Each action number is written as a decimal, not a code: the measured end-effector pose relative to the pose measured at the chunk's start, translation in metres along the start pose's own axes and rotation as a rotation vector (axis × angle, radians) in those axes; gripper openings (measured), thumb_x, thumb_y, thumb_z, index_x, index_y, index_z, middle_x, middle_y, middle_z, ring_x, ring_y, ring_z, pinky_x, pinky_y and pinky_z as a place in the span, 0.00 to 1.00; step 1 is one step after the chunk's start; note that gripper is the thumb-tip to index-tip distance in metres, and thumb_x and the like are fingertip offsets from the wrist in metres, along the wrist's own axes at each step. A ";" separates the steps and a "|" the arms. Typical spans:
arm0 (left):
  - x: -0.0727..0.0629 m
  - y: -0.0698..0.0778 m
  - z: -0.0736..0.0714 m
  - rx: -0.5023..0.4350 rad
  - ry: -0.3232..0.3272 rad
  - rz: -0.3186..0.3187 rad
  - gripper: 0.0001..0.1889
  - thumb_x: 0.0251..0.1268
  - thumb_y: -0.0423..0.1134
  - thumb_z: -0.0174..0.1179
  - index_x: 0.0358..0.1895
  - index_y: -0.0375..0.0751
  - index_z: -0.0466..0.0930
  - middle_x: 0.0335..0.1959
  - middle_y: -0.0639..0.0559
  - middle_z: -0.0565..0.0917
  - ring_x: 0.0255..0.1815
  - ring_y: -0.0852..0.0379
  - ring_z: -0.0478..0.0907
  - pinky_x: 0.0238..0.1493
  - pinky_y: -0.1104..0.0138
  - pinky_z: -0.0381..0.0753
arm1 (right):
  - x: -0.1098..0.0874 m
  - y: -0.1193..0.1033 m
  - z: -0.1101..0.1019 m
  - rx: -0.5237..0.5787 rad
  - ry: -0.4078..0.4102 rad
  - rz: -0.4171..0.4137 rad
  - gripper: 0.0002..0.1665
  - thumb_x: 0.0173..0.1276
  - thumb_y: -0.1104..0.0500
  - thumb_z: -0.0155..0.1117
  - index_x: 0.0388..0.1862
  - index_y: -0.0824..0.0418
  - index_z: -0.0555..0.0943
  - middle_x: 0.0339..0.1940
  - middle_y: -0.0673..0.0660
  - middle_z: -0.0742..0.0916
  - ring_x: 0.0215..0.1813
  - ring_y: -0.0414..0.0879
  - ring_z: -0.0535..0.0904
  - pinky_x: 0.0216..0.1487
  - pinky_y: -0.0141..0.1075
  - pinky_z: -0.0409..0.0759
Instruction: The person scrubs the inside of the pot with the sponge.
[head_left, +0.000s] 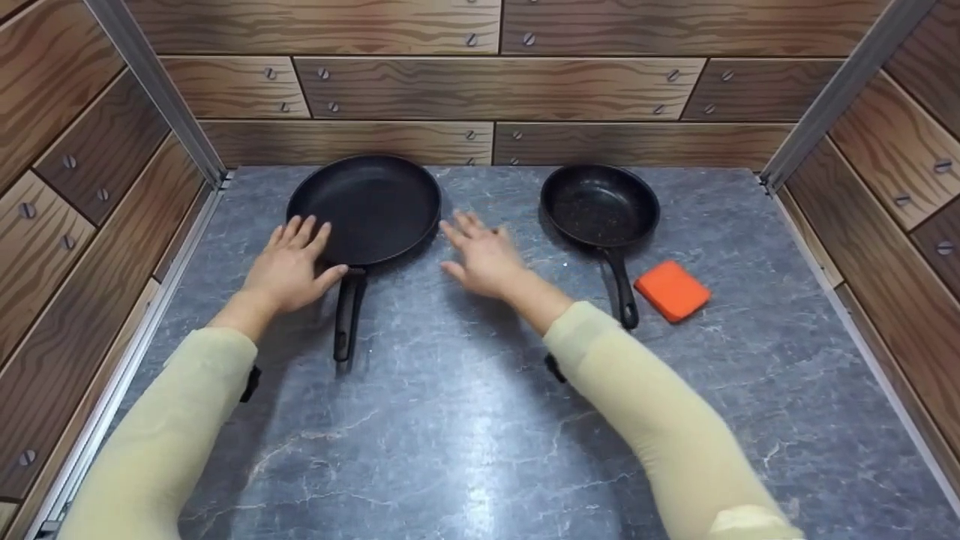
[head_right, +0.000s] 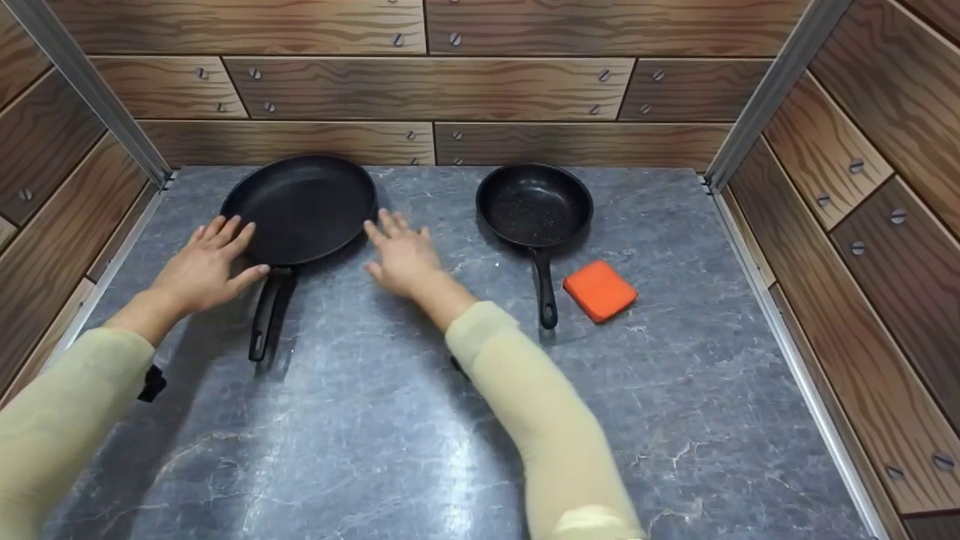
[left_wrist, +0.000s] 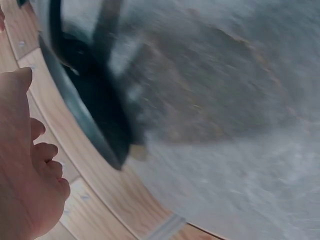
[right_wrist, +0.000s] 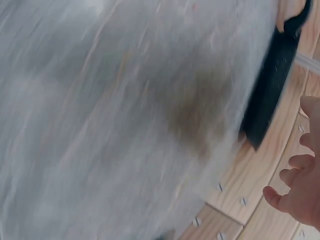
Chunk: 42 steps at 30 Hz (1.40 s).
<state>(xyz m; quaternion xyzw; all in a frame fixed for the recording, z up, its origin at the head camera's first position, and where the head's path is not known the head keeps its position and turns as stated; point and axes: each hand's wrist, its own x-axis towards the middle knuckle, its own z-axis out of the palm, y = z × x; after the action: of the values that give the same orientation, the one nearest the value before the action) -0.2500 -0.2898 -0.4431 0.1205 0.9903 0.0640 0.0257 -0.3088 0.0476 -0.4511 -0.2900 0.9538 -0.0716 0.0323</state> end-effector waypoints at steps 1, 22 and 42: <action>-0.001 -0.004 0.002 0.000 -0.005 -0.006 0.45 0.83 0.66 0.46 0.86 0.36 0.49 0.85 0.29 0.48 0.86 0.31 0.40 0.85 0.42 0.38 | 0.003 -0.005 0.003 -0.001 -0.011 -0.007 0.47 0.82 0.35 0.53 0.90 0.49 0.51 0.89 0.57 0.50 0.88 0.59 0.47 0.82 0.66 0.52; -0.006 -0.026 0.028 -0.043 -0.115 -0.030 0.43 0.85 0.63 0.43 0.85 0.32 0.49 0.84 0.26 0.47 0.85 0.28 0.41 0.84 0.41 0.43 | 0.028 -0.034 0.028 0.026 -0.164 -0.020 0.44 0.83 0.36 0.54 0.90 0.45 0.53 0.90 0.50 0.51 0.89 0.56 0.43 0.81 0.68 0.53; -0.013 -0.001 0.030 -0.046 -0.140 -0.026 0.43 0.84 0.63 0.45 0.86 0.35 0.48 0.85 0.29 0.46 0.86 0.31 0.41 0.83 0.40 0.48 | 0.008 -0.021 0.023 -0.036 -0.142 -0.034 0.39 0.85 0.41 0.53 0.88 0.47 0.58 0.89 0.52 0.58 0.87 0.57 0.51 0.80 0.65 0.58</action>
<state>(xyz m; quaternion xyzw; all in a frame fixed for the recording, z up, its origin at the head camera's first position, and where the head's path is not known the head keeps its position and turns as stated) -0.2352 -0.2901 -0.4721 0.1112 0.9859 0.0776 0.0983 -0.3021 0.0231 -0.4711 -0.3111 0.9452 -0.0344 0.0934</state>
